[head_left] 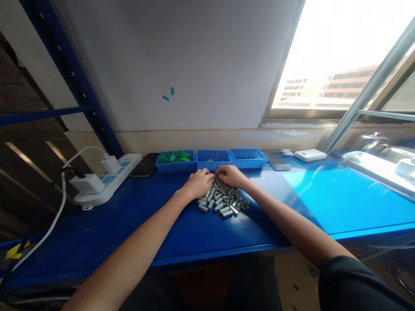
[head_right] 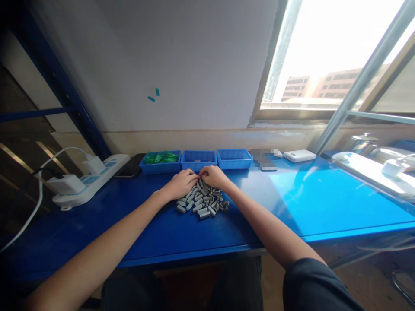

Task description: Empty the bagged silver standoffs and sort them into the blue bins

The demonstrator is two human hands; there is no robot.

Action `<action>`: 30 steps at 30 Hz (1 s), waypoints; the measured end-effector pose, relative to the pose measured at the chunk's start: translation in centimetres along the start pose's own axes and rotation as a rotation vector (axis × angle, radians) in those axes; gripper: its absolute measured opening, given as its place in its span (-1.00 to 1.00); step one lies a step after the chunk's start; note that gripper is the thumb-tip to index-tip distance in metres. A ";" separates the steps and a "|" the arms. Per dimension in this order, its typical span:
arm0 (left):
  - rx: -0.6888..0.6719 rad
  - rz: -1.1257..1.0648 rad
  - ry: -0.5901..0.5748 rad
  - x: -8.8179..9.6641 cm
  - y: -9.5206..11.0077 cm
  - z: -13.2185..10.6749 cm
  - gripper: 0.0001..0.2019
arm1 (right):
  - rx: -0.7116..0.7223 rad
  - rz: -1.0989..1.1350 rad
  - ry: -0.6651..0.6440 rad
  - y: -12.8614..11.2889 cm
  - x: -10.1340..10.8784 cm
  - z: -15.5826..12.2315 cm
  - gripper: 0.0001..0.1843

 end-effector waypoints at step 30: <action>0.034 -0.072 0.034 -0.4 -0.2 0.3 -0.64 | 0.092 -0.249 -0.085 -0.8 -0.1 -0.9 -0.62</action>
Point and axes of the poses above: each hand's wrist, its own z-axis towards the middle knuckle, its own x-axis out of the back of the hand, y = z × x, the point moved 2 cm from there along z, towards the middle knuckle, and after that the axes turned 9 degrees about z, right-handed, at the moved point
